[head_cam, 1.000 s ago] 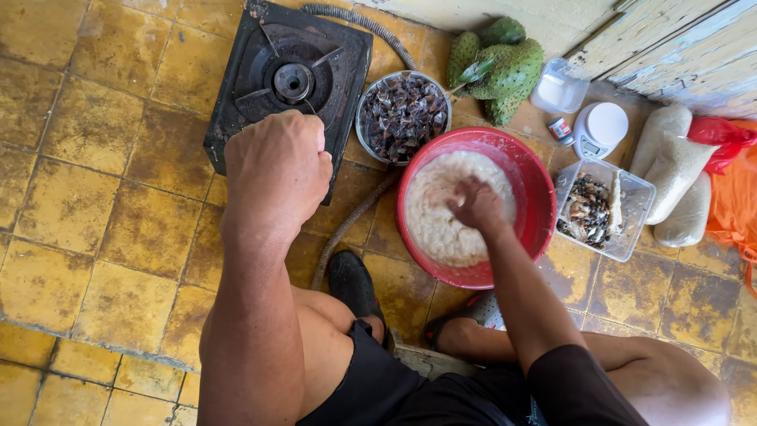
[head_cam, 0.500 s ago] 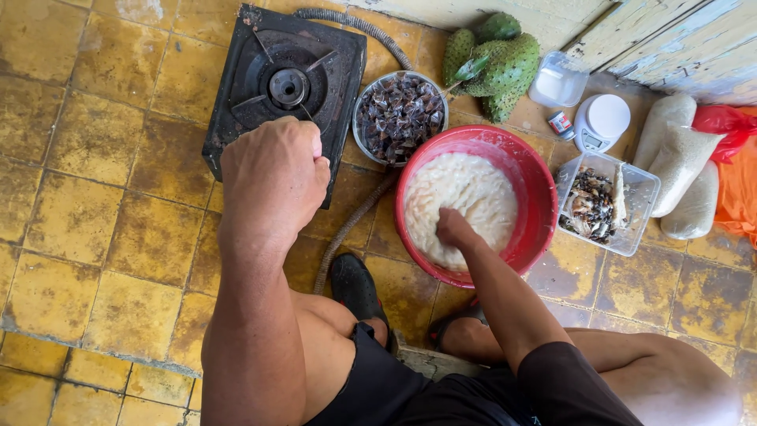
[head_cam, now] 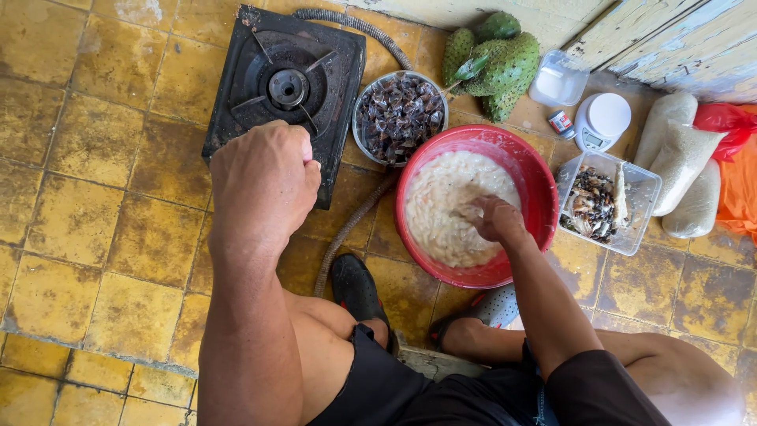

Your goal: Mixing and kneading a white dough-like substance in a red bowl by hand on the floor.

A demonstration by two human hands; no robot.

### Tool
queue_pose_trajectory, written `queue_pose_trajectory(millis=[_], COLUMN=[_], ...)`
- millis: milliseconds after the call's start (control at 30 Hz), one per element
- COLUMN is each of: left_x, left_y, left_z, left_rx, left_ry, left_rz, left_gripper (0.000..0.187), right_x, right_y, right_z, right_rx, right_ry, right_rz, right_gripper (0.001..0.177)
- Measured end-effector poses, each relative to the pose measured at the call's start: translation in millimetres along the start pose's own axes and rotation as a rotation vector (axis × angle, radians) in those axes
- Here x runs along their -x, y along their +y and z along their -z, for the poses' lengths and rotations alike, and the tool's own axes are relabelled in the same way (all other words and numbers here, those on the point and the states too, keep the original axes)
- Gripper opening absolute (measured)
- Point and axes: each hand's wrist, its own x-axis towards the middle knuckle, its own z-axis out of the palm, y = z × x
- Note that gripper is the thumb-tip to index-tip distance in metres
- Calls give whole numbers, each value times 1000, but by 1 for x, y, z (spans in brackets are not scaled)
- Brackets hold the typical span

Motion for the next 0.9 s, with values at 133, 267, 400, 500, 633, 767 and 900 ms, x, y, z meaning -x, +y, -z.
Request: queue_pose_trajectory(millis=[133,267,400,500,633,767,900], left_x=[0,0,2,2,1,1,4], left_y=[3,4,3,2,1,1,15], left_z=[-4,-5,-3,-2,-5,-7,-4], left_rx=[11,-5,-6,-12,-15,-12,-20], left_ry=[0,-5,1,-3,12,10,-32], left_rz=[-17,-21,-25,-27,-36,-42,-38], left_gripper=[17,16,17,17,19,20,12], right_x=[18,22,12,5,-11,-8,38], right_y=[-21,-57,-69,-76,-71,-67,-77], right_z=[11,43,47,49,36,35,60], right_rx=[108,-437,-446,-441,-352,-408,-591], right_ry=[888,682,641,563,546,547,597], right_rz=[194,41,13,-23,-20,5,15], right_gripper=[29,10,13,12,14,10,5])
